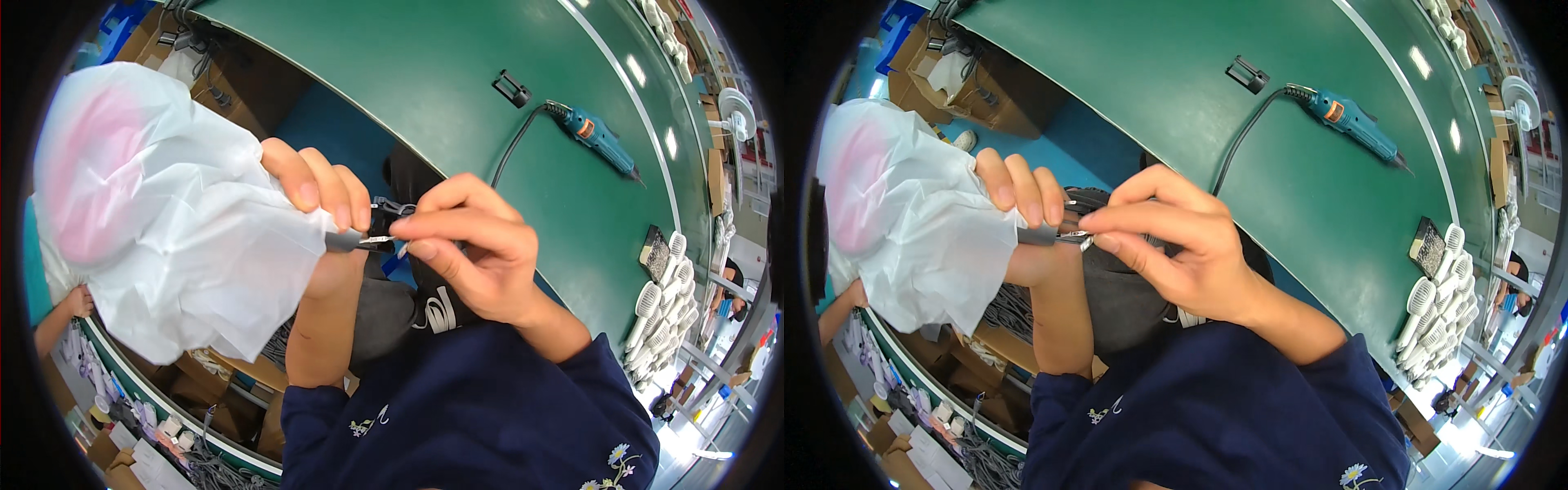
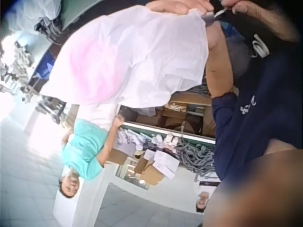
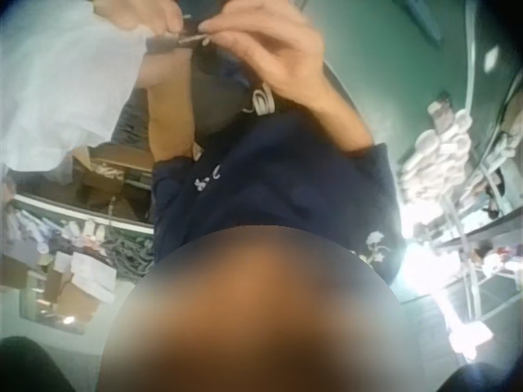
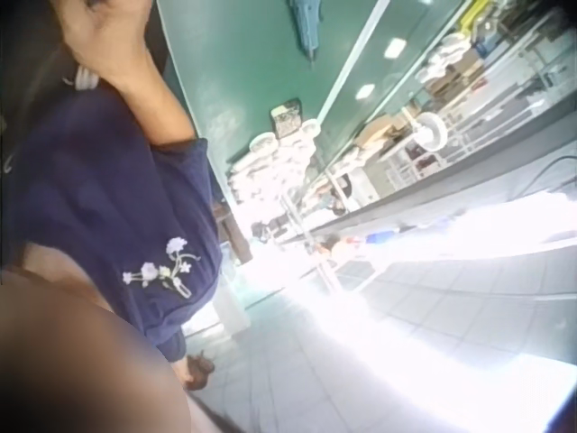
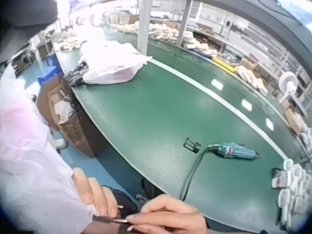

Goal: Assembling electronic components and wiring them into plastic housings at a factory workbench.

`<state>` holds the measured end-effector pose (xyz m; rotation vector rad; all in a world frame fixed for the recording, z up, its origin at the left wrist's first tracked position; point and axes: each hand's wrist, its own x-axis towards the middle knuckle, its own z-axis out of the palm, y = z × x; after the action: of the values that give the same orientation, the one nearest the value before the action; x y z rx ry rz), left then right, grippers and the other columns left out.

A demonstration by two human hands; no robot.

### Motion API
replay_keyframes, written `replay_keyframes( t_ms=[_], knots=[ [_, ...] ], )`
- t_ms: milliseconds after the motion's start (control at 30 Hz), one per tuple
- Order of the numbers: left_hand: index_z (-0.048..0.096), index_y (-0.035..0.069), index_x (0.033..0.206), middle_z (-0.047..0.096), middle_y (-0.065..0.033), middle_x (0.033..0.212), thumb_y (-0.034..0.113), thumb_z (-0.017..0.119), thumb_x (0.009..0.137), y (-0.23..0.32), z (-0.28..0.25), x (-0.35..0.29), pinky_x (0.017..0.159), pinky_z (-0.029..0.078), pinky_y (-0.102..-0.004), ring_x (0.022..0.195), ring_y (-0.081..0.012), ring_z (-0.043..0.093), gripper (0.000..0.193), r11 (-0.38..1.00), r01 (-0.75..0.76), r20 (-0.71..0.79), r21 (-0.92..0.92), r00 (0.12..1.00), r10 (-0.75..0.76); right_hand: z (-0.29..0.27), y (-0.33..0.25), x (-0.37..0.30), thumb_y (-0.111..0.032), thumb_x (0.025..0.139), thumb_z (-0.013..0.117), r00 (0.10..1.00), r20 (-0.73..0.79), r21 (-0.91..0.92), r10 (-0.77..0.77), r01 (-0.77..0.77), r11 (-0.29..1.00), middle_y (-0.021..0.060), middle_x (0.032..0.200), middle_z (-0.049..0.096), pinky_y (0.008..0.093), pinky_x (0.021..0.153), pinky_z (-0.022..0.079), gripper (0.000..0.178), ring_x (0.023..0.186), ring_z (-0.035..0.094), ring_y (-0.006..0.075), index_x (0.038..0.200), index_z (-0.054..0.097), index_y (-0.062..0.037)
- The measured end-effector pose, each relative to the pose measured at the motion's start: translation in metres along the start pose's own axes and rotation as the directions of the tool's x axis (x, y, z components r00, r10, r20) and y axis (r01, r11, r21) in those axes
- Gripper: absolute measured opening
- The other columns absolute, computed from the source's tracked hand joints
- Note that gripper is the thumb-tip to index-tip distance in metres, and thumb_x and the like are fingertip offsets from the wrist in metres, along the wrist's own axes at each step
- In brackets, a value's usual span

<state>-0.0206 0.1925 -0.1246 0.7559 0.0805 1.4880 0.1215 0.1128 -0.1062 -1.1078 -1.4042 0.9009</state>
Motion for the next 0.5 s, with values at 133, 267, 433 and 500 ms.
replay_keyframes(
  t_ms=[133,267,433,500],
  knots=[
    [0.046,-0.004,0.088,0.046,-0.0102,0.08,0.022,0.052,0.095,0.006,0.003,-0.003,0.054,0.051,-0.0365,0.062,-0.0247,0.054,0.027,0.999,-0.036,0.135,-0.025,0.99,0.039,0.01,-0.001,-0.002,0.002,0.081,0.069,0.965,-0.171,0.125,0.2,-0.181,0.976,0.0056,0.086,0.06,0.0218,0.06,0.044,0.015,0.074,0.056,0.0107,0.096,0.069,-0.0002],
    [0.047,-0.004,0.112,0.047,-0.0118,0.081,0.022,0.045,0.098,0.011,0.003,-0.003,0.053,0.051,-0.0372,0.062,-0.0252,0.053,0.029,0.995,-0.03,0.138,-0.099,0.99,0.043,0.013,-0.001,-0.002,0.0,0.082,0.069,0.966,-0.117,0.167,0.232,-0.211,0.963,0.003,0.083,0.06,0.0204,0.058,0.04,0.013,0.072,0.054,0.0079,0.096,0.069,-0.0009],
    [0.045,-0.002,0.12,0.049,-0.0129,0.082,0.026,0.038,0.101,0.008,-0.002,0.0,0.051,0.051,-0.0375,0.061,-0.0247,0.054,0.035,0.985,0.004,0.112,-0.173,0.994,0.016,0.012,-0.006,0.0,0.0,0.079,0.072,0.965,-0.101,0.121,0.244,-0.231,0.965,0.0045,0.077,0.06,0.0223,0.058,0.042,0.013,0.07,0.057,0.0115,0.091,0.069,-0.0007],
    [0.045,-0.002,0.12,0.049,-0.0131,0.083,0.028,0.036,0.101,0.011,-0.004,0.003,0.05,0.051,-0.0374,0.061,-0.0245,0.054,0.037,0.983,0.022,0.137,-0.183,0.991,0.004,0.013,-0.007,0.003,0.002,0.075,0.074,0.981,-0.185,-0.152,-0.06,0.031,0.988,0.0056,0.072,0.059,0.0249,0.054,0.044,0.015,0.065,0.057,0.0132,0.089,0.069,-0.0005]
  ],
)
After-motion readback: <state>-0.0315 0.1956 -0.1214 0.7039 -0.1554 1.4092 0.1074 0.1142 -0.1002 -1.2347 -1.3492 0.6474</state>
